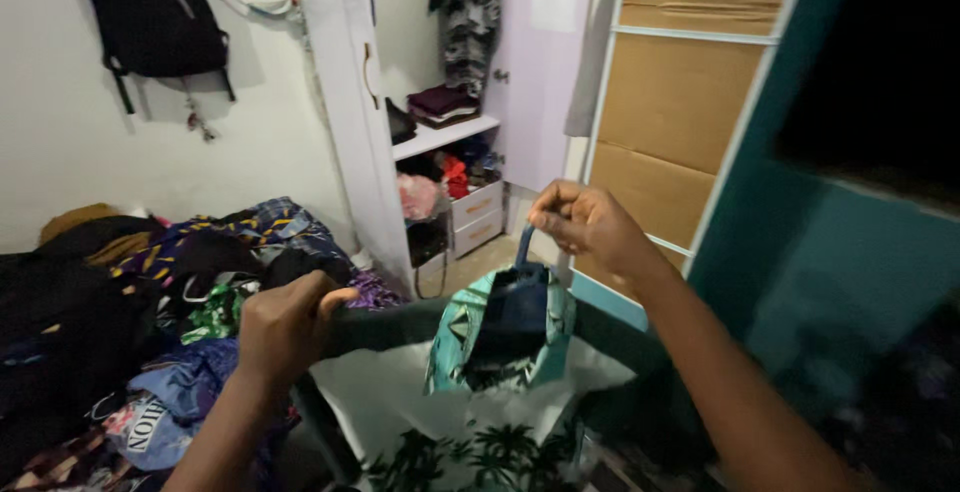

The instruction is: The person buttons a white and green patterned shirt laid out on a yellow table. They then retrieve a hanger from a closet, place it inside the shirt, and hang the shirt in the closet.

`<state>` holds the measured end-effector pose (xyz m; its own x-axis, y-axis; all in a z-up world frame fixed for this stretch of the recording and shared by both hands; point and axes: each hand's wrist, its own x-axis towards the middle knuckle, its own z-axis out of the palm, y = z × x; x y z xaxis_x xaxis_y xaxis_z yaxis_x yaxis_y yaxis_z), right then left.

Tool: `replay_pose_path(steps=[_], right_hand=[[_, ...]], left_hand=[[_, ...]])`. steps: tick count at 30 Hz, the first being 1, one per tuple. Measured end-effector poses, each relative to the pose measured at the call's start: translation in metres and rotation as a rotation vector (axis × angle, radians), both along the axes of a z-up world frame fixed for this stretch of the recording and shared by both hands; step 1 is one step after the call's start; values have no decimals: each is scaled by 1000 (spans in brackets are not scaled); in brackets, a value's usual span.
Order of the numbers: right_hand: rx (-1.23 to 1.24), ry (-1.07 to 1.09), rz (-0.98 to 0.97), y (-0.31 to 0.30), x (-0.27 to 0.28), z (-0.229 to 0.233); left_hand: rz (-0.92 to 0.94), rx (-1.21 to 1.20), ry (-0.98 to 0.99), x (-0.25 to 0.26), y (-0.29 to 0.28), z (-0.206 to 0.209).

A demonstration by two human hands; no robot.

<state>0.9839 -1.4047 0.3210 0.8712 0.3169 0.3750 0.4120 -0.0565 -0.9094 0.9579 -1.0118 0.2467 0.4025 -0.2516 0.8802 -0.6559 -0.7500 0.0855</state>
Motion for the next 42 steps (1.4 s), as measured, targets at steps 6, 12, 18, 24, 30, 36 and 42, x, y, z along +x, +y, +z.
replay_pose_path(steps=[6, 12, 18, 24, 30, 36, 42], right_hand=[[92, -12, 7, 0, 83, -22], [77, -97, -61, 7, 168, -29], [-15, -132, -66, 35, 268, -2], [-10, -124, 56, 58, 383, 3], [-45, -152, 120, 56, 473, -11], [-52, -110, 81, 15, 566, -9], [-106, -193, 55, -19, 661, -13]], left_hand=[[88, 0, 10, 55, 10, -10], [39, 181, 14, 149, 20, -48], [95, 106, 509, 254, 16, -69], [-380, -69, 526, 369, -6, -31], [-581, -18, 1063, 479, -68, -23], [-732, -195, 1100, 597, -115, -47], [-639, -140, 837, 707, -151, -55]])
